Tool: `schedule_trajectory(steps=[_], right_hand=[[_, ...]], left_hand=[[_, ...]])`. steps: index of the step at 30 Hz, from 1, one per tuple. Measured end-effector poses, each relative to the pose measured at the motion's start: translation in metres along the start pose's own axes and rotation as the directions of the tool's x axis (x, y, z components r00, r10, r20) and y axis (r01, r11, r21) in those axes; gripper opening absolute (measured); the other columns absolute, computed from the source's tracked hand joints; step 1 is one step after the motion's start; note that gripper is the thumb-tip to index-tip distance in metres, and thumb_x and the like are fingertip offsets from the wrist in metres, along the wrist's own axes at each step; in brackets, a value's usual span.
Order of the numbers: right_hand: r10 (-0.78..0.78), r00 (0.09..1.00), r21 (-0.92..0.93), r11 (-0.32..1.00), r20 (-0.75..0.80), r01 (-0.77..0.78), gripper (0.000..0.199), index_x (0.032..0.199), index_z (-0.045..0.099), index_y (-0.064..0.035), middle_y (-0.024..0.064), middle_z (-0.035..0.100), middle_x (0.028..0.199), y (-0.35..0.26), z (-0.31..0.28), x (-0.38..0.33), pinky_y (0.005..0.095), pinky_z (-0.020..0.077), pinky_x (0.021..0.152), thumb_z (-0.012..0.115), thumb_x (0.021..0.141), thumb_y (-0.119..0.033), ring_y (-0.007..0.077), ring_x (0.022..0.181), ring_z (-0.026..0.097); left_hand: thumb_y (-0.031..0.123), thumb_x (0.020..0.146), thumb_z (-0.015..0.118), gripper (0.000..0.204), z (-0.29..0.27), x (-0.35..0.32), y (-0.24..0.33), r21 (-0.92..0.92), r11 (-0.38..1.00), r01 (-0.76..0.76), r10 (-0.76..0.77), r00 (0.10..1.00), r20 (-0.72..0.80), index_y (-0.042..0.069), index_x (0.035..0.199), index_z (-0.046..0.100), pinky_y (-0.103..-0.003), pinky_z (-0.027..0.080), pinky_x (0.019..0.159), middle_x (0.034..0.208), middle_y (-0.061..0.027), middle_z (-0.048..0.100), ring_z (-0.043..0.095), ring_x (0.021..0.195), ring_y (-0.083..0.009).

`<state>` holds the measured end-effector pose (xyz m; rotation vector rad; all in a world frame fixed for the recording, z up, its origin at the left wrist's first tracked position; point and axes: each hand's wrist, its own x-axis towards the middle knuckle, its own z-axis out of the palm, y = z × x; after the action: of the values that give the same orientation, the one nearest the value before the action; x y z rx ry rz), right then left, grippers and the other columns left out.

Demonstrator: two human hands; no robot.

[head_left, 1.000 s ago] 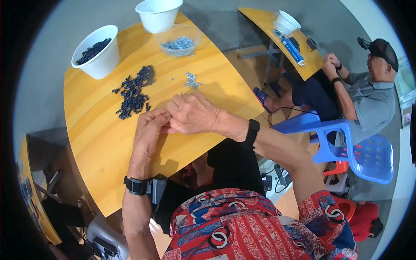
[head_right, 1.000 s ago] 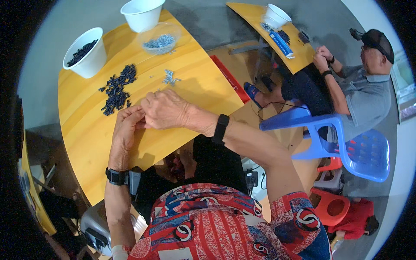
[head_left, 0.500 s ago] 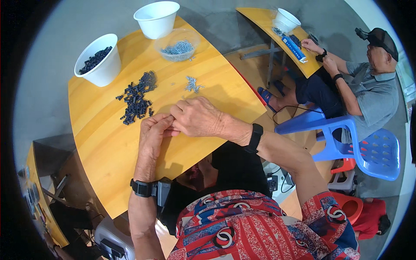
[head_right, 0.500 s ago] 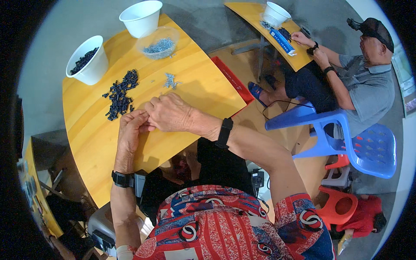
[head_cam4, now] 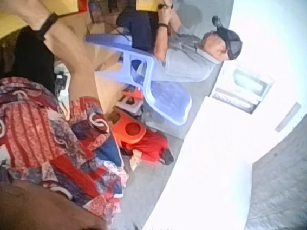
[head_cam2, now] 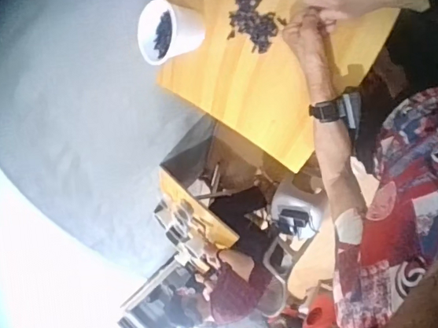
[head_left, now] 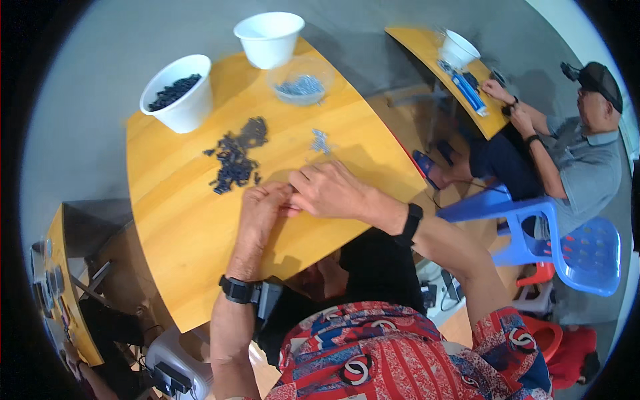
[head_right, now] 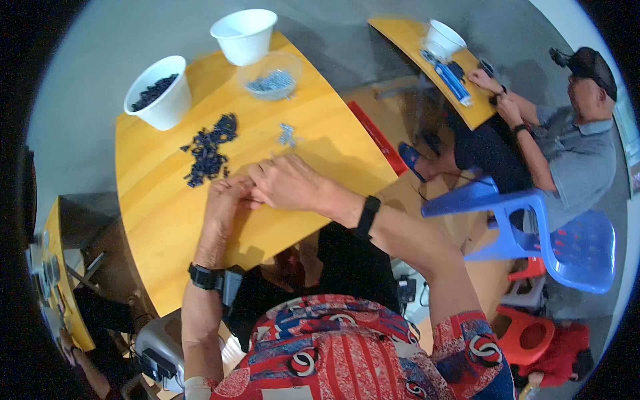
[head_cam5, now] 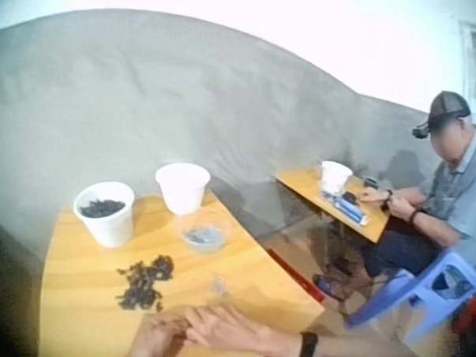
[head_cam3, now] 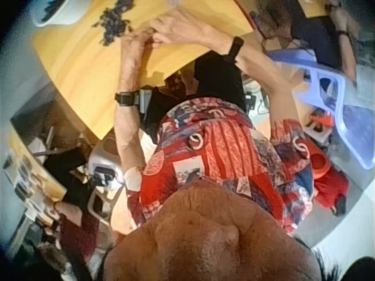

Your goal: Assembling small plastic components by inserting metal pins into black plastic tubes.

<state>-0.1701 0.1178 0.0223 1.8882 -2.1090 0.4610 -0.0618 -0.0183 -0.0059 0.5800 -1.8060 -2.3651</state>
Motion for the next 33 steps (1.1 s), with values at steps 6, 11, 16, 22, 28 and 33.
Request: schedule_trajectory(steps=[6, 11, 16, 22, 28, 33], right_hand=[[-0.129, 0.988, -0.05, 0.99, 0.088, 0.134, 0.035, 0.07, 0.057, 0.0, 0.0126, 0.058, 0.062, 0.003, 0.003, 0.0, 0.0362, 0.0501, 0.049, 0.069, 0.075, -0.033, 0.0264, 0.056, 0.062], [-0.239, 0.968, -0.097, 0.965, 0.076, 0.246, 0.033, 0.059, 0.054, -0.0035, 0.009, 0.051, 0.06, -0.005, -0.002, 0.0, 0.0338, 0.0472, 0.044, 0.068, 0.072, -0.031, 0.0234, 0.051, 0.058], [-0.113, 0.982, -0.078, 0.989, 0.153, 0.126, 0.033, 0.06, 0.056, -0.0028, 0.0096, 0.052, 0.059, -0.01, 0.001, -0.009, 0.0339, 0.048, 0.044, 0.068, 0.073, -0.03, 0.0243, 0.052, 0.059], [-0.024, 0.989, -0.047, 0.998, 0.146, 0.031, 0.033, 0.062, 0.056, -0.0005, 0.0122, 0.054, 0.06, -0.013, 0.003, -0.007, 0.0354, 0.0479, 0.044, 0.069, 0.074, -0.029, 0.026, 0.052, 0.061], [0.026, 0.99, 0.009, 1.0, 0.14, -0.028, 0.037, 0.077, 0.054, 0.0034, 0.0148, 0.057, 0.058, -0.018, 0.004, -0.006, 0.0375, 0.0485, 0.045, 0.07, 0.075, -0.03, 0.0288, 0.051, 0.062], [0.041, 0.987, 0.021, 0.999, 0.156, -0.045, 0.038, 0.074, 0.058, 0.0036, 0.0161, 0.062, 0.062, -0.015, 0.007, -0.011, 0.0379, 0.0506, 0.049, 0.071, 0.074, -0.032, 0.0282, 0.056, 0.064]], left_hand=[[0.006, 0.085, 0.052, 0.017, 0.0, 0.001, -0.007, -0.013, 0.999, 0.031, -0.031, 0.999, 0.039, -0.004, 0.084, 0.066, -0.024, 0.052, 0.061, 0.077, -0.0092, 0.067, 0.063, 0.065, -0.0137], [0.005, 0.084, 0.053, 0.016, 0.0, -0.005, -0.003, 0.073, 0.996, 0.045, -0.049, 0.997, 0.061, -0.005, 0.085, 0.066, -0.023, 0.051, 0.062, 0.078, -0.0076, 0.066, 0.062, 0.066, -0.0122], [0.004, 0.079, 0.052, 0.017, 0.006, -0.003, 0.0, 0.141, 0.99, -0.014, -0.003, 0.993, 0.121, -0.005, 0.08, 0.067, -0.022, 0.048, 0.059, 0.069, -0.005, 0.065, 0.059, 0.061, -0.0093], [0.002, 0.079, 0.051, 0.015, 0.002, 0.002, -0.009, 0.021, 1.0, 0.016, -0.018, 0.995, 0.097, -0.004, 0.073, 0.064, -0.021, 0.045, 0.058, 0.067, -0.0027, 0.063, 0.057, 0.059, -0.0084], [-0.002, 0.08, 0.049, 0.016, 0.006, 0.003, -0.007, -0.061, 0.996, 0.058, -0.052, 0.995, 0.086, -0.006, 0.077, 0.064, -0.021, 0.047, 0.059, 0.073, -0.0074, 0.065, 0.06, 0.061, -0.0108], [0.002, 0.082, 0.049, 0.018, 0.005, 0.002, -0.004, 0.11, 0.992, 0.056, -0.064, 0.996, 0.066, -0.007, 0.083, 0.065, -0.021, 0.047, 0.061, 0.075, -0.0068, 0.065, 0.06, 0.065, -0.0114]])
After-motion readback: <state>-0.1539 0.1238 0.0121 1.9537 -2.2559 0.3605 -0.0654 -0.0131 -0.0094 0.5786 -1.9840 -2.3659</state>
